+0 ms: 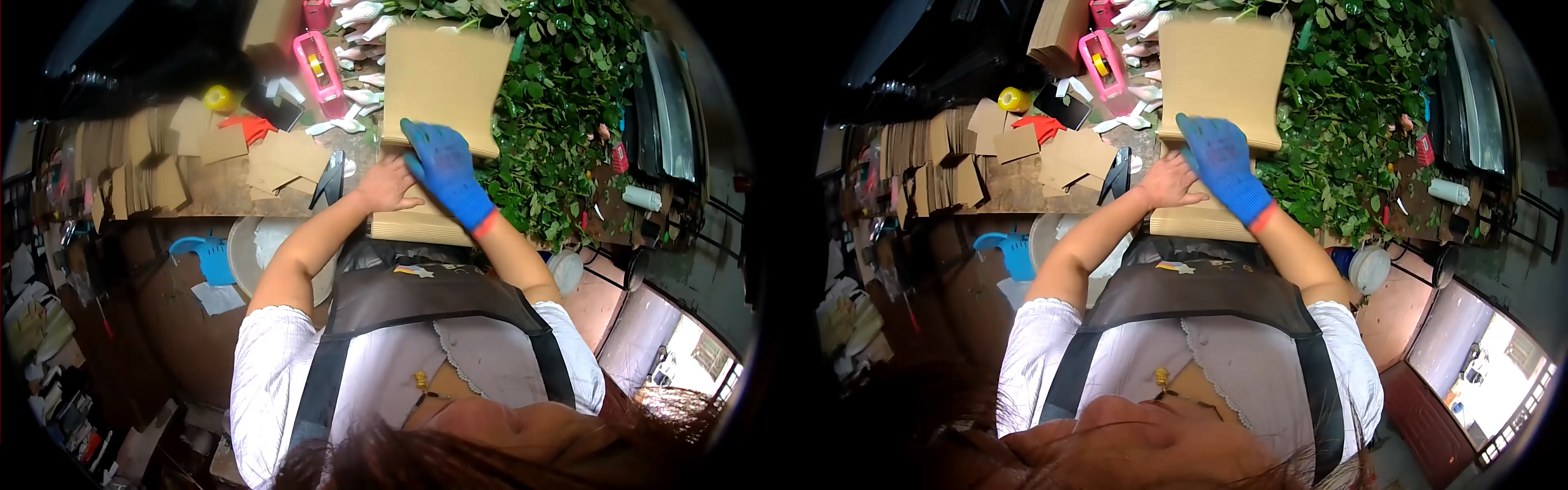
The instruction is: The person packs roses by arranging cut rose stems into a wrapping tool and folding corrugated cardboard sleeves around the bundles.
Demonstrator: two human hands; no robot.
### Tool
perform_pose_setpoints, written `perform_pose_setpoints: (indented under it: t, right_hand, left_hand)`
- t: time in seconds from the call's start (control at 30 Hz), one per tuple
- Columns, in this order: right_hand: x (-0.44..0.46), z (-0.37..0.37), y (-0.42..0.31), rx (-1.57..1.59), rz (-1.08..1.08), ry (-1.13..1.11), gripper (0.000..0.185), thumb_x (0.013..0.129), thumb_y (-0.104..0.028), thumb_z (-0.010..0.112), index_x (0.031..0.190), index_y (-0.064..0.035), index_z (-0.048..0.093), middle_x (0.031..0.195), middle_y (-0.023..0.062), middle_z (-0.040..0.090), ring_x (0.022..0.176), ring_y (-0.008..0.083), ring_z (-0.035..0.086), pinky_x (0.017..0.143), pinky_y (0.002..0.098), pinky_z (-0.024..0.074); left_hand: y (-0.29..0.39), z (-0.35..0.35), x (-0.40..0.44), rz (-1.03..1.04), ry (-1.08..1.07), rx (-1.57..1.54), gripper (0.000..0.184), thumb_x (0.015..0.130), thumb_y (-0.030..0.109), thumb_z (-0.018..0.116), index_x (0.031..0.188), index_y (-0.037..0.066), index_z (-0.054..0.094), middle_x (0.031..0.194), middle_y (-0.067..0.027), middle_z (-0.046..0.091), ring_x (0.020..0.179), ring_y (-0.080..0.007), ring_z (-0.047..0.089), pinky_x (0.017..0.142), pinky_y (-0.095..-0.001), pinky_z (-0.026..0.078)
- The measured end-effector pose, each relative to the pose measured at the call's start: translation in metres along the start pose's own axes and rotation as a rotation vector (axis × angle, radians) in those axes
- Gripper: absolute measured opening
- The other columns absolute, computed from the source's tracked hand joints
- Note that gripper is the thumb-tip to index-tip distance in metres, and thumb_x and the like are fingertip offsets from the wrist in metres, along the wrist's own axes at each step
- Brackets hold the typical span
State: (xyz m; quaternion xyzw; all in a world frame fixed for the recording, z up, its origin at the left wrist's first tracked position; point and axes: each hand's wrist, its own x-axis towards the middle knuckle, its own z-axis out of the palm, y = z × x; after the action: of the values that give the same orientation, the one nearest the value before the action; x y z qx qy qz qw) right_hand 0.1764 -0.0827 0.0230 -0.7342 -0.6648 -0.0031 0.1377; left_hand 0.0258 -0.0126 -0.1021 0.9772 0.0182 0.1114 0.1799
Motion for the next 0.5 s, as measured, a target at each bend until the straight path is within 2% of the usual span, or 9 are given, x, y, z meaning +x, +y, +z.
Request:
perform_pose_setpoints:
  t: [0.07, 0.13, 0.17, 0.2, 0.23, 0.27, 0.3, 0.4, 0.5]
  right_hand:
    - [0.014, 0.014, 0.010, 0.027, 0.092, -0.246, 0.040, 0.088, -0.028, 0.067, 0.125, -0.0174, 0.062, 0.102, 0.0094, 0.068, 0.096, 0.0322, 0.065, 0.083, 0.0443, 0.0522]
    - [0.032, 0.011, 0.024, 0.042, 0.028, -0.378, 0.040, 0.088, -0.028, 0.067, 0.126, -0.0183, 0.061, 0.102, 0.0096, 0.068, 0.095, 0.0329, 0.065, 0.081, 0.0449, 0.0524]
    - [0.033, 0.008, 0.025, 0.051, 0.004, -0.452, 0.041, 0.088, -0.028, 0.067, 0.127, -0.0188, 0.061, 0.102, 0.0097, 0.069, 0.095, 0.0332, 0.065, 0.080, 0.0452, 0.0524]
    - [0.041, -0.006, 0.013, 0.016, -0.016, -0.473, 0.041, 0.087, -0.027, 0.067, 0.126, -0.0162, 0.062, 0.104, 0.0111, 0.069, 0.096, 0.0336, 0.066, 0.082, 0.0452, 0.0530]
    - [0.049, -0.010, 0.000, 0.126, -0.111, -0.321, 0.042, 0.087, -0.028, 0.067, 0.127, -0.0154, 0.062, 0.105, 0.0117, 0.069, 0.097, 0.0336, 0.066, 0.083, 0.0451, 0.0530]
    - [0.053, -0.011, -0.017, 0.241, -0.205, -0.177, 0.043, 0.087, -0.028, 0.068, 0.128, -0.0147, 0.062, 0.107, 0.0123, 0.069, 0.098, 0.0336, 0.066, 0.085, 0.0449, 0.0530]
    - [0.056, -0.008, -0.034, 0.362, -0.296, -0.036, 0.044, 0.087, -0.029, 0.068, 0.128, -0.0140, 0.062, 0.108, 0.0129, 0.069, 0.099, 0.0336, 0.066, 0.086, 0.0447, 0.0530]
    - [0.068, 0.057, -0.082, 0.465, -0.406, -0.184, 0.055, 0.086, -0.036, 0.069, 0.134, -0.0128, 0.057, 0.114, 0.0144, 0.068, 0.102, 0.0357, 0.065, 0.089, 0.0450, 0.0521]
    - [0.088, 0.112, -0.122, 0.175, -0.197, -0.386, 0.059, 0.086, -0.040, 0.069, 0.136, -0.0115, 0.054, 0.112, 0.0170, 0.067, 0.099, 0.0361, 0.065, 0.086, 0.0458, 0.0518]
  left_hand:
    - [-0.001, 0.004, 0.000, 0.037, 0.106, 0.001, 0.059, 0.087, 0.060, 0.059, 0.115, 0.008, 0.067, 0.116, -0.0086, 0.064, 0.109, -0.0284, 0.057, 0.097, -0.0402, 0.044]
    - [-0.002, 0.002, 0.002, 0.067, 0.199, 0.007, 0.062, 0.088, 0.061, 0.058, 0.118, 0.007, 0.066, 0.119, -0.0108, 0.063, 0.108, -0.0281, 0.057, 0.097, -0.0410, 0.043]
    - [0.003, 0.000, -0.001, 0.036, 0.080, -0.008, 0.063, 0.088, 0.061, 0.058, 0.121, 0.007, 0.065, 0.122, -0.0116, 0.063, 0.112, -0.0286, 0.057, 0.100, -0.0424, 0.043]
    - [0.006, -0.008, 0.001, 0.003, -0.030, -0.015, 0.064, 0.088, 0.061, 0.058, 0.123, 0.007, 0.064, 0.126, -0.0123, 0.062, 0.116, -0.0292, 0.056, 0.102, -0.0438, 0.042]
    - [0.003, -0.012, 0.002, -0.037, -0.136, -0.016, 0.066, 0.088, 0.061, 0.058, 0.125, 0.007, 0.064, 0.129, -0.0131, 0.061, 0.120, -0.0297, 0.055, 0.105, -0.0452, 0.041]
    - [-0.006, 0.023, -0.008, -0.085, -0.111, -0.133, 0.069, 0.089, 0.061, 0.057, 0.135, 0.009, 0.058, 0.139, -0.0130, 0.056, 0.131, -0.0310, 0.050, 0.113, -0.0487, 0.035]
    - [-0.011, 0.043, -0.007, 0.056, 0.055, -0.179, 0.072, 0.089, 0.057, 0.057, 0.145, 0.012, 0.049, 0.148, -0.0126, 0.050, 0.137, -0.0328, 0.046, 0.116, -0.0514, 0.032]
    - [-0.015, 0.045, -0.004, 0.075, 0.155, -0.082, 0.072, 0.090, 0.056, 0.057, 0.147, 0.013, 0.047, 0.150, -0.0124, 0.048, 0.137, -0.0330, 0.046, 0.115, -0.0514, 0.032]
    - [-0.016, 0.054, -0.002, 0.071, 0.179, 0.032, 0.072, 0.090, 0.054, 0.057, 0.149, 0.014, 0.044, 0.151, -0.0122, 0.047, 0.137, -0.0331, 0.046, 0.115, -0.0515, 0.033]
